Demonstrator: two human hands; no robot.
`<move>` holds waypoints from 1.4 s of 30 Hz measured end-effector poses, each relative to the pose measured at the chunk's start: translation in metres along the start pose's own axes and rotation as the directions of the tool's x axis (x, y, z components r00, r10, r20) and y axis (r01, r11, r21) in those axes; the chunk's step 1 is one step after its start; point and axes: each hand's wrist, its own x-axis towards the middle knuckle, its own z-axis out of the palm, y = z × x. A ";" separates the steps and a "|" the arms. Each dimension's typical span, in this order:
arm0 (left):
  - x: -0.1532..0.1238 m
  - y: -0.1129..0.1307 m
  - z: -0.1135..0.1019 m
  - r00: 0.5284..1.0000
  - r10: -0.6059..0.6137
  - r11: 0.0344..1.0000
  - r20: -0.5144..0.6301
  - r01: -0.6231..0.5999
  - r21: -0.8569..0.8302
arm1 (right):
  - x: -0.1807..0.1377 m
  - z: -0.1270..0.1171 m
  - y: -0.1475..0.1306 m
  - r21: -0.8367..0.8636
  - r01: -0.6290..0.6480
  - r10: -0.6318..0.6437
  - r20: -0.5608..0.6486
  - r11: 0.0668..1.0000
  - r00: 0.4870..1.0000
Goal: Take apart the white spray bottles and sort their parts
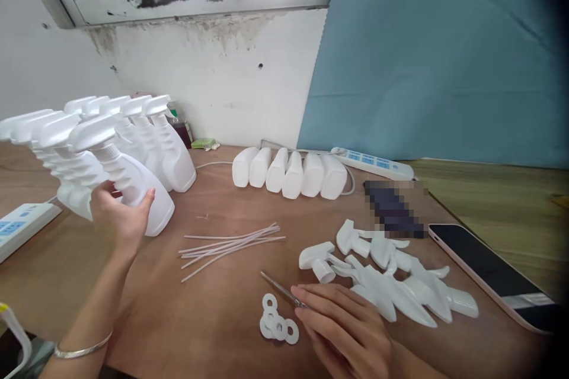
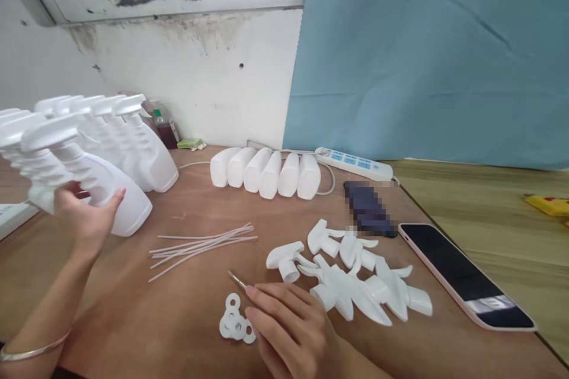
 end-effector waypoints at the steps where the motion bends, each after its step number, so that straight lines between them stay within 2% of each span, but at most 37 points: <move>1: 0.000 0.000 -0.002 1.000 0.015 1.000 0.003 -0.015 0.016 | 0.011 -0.001 -0.002 0.019 -0.001 0.001 -0.013 1.000 1.000; 3: -0.005 0.004 -0.010 0.997 0.079 0.997 -0.008 -0.079 0.021 | 0.036 -0.002 -0.006 0.070 -0.008 0.011 -0.048 0.998 0.999; 5: -0.016 0.013 -0.022 0.980 0.193 0.981 -0.048 -0.193 0.009 | 0.064 -0.002 -0.011 0.183 -0.136 0.150 -0.062 0.974 0.987; 7: -0.034 0.029 -0.038 0.931 0.352 0.936 -0.102 -0.353 0.006 | 0.088 0.001 -0.015 0.298 -0.329 0.348 -0.012 0.896 0.937; 9: -0.055 0.047 -0.053 0.850 0.515 0.853 -0.109 -0.521 -0.034 | 0.106 0.007 -0.018 0.444 -0.506 0.517 0.107 0.740 0.849; 11: -0.074 0.063 -0.065 0.738 0.670 0.730 -0.080 -0.674 -0.109 | 0.119 0.013 -0.021 0.605 -0.585 0.623 0.181 0.540 0.761; 12: -0.083 0.069 -0.069 0.668 0.741 0.655 -0.059 -0.740 -0.154 | 0.123 0.015 -0.022 0.679 -0.576 0.668 0.167 0.455 0.725; 14: -0.095 0.078 -0.072 0.553 0.831 0.530 -0.056 -0.819 -0.221 | 0.129 0.016 -0.022 0.791 -0.498 0.752 0.074 0.356 0.655; 16: -0.104 0.080 -0.070 0.496 0.865 0.463 -0.070 -0.845 -0.266 | 0.132 0.013 -0.019 0.853 -0.418 0.821 -0.022 0.313 0.571; 18: -0.109 0.077 -0.066 0.494 0.865 0.449 -0.084 -0.839 -0.307 | 0.133 0.004 -0.012 0.888 -0.367 0.871 -0.071 0.277 0.487; 19: -0.110 0.075 -0.063 0.511 0.855 0.459 -0.087 -0.824 -0.332 | 0.134 -0.002 -0.007 0.899 -0.347 0.887 -0.089 0.267 0.453; 20: -0.112 0.072 -0.061 0.547 0.833 0.485 -0.083 -0.794 -0.367 | 0.134 -0.009 -0.003 0.905 -0.325 0.895 -0.115 0.273 0.431; 22: -0.114 0.067 -0.058 0.650 0.760 0.563 -0.028 -0.678 -0.472 | 0.134 -0.021 0.005 0.909 -0.291 0.887 -0.151 0.299 0.437; 24: -0.115 0.064 -0.058 0.756 0.650 0.643 0.076 -0.494 -0.585 | 0.134 -0.032 0.011 0.920 -0.269 0.878 -0.139 0.285 0.458; 26: -0.114 0.065 -0.061 0.822 0.531 0.693 0.205 -0.282 -0.664 | 0.135 -0.038 0.015 0.940 -0.249 0.892 -0.102 0.231 0.440; 28: -0.112 0.071 -0.065 0.840 0.411 0.715 0.355 -0.055 -0.697 | 0.136 -0.042 0.017 0.960 -0.232 0.917 -0.056 0.159 0.395; 29: -0.110 0.075 -0.067 0.818 0.351 0.703 0.455 0.091 -0.706 | 0.137 -0.043 0.017 0.966 -0.230 0.926 -0.021 0.115 0.376; 30: -0.107 0.080 -0.068 0.762 0.295 0.670 0.577 0.266 -0.693 | 0.138 -0.044 0.018 0.970 -0.233 0.930 0.023 0.068 0.366; 31: -0.104 0.084 -0.069 0.646 0.247 0.625 0.723 0.464 -0.628 | 0.139 -0.045 0.018 0.971 -0.237 0.926 0.070 0.022 0.370; 32: -0.102 0.088 -0.070 0.464 0.217 0.571 0.859 0.654 -0.497 | 0.140 -0.046 0.018 0.972 -0.235 0.917 0.104 -0.011 0.386; 33: -0.100 0.092 -0.070 0.253 0.206 0.513 0.945 0.794 -0.324 | 0.140 -0.047 0.018 0.974 -0.226 0.904 0.121 -0.027 0.411; 34: -0.099 0.094 -0.070 0.062 0.202 0.464 0.978 0.873 -0.151 | 0.141 -0.048 0.018 0.978 -0.208 0.892 0.119 -0.029 0.436; 35: -0.100 0.095 -0.069 -0.071 0.193 0.425 0.979 0.905 -0.018 | 0.141 -0.048 0.018 0.983 -0.184 0.886 0.103 -0.021 0.453; 36: -0.102 0.094 -0.068 -0.125 0.184 0.388 0.975 0.921 0.045 | 0.141 -0.049 0.018 0.988 -0.157 0.885 0.082 -0.010 0.459; 37: -0.104 0.092 -0.066 -0.105 0.178 0.351 0.979 0.936 0.036 | 0.141 -0.050 0.020 0.992 -0.130 0.890 0.061 -0.002 0.452; 38: -0.107 0.089 -0.064 -0.027 0.169 0.318 0.985 0.948 -0.029 | 0.141 -0.052 0.022 0.995 -0.100 0.901 0.039 0.005 0.433; 40: -0.114 0.080 -0.060 0.192 0.176 0.317 0.966 0.918 -0.240 | 0.140 -0.054 0.029 0.999 -0.036 0.928 -0.004 0.019 0.372; 41: -0.117 0.076 -0.057 0.312 0.201 0.347 0.929 0.864 -0.365 | 0.139 -0.054 0.033 1.000 -0.009 0.941 -0.018 0.023 0.337; 42: -0.119 0.073 -0.055 0.411 0.240 0.397 0.880 0.786 -0.475 | 0.139 -0.054 0.036 1.000 0.012 0.953 -0.024 0.021 0.303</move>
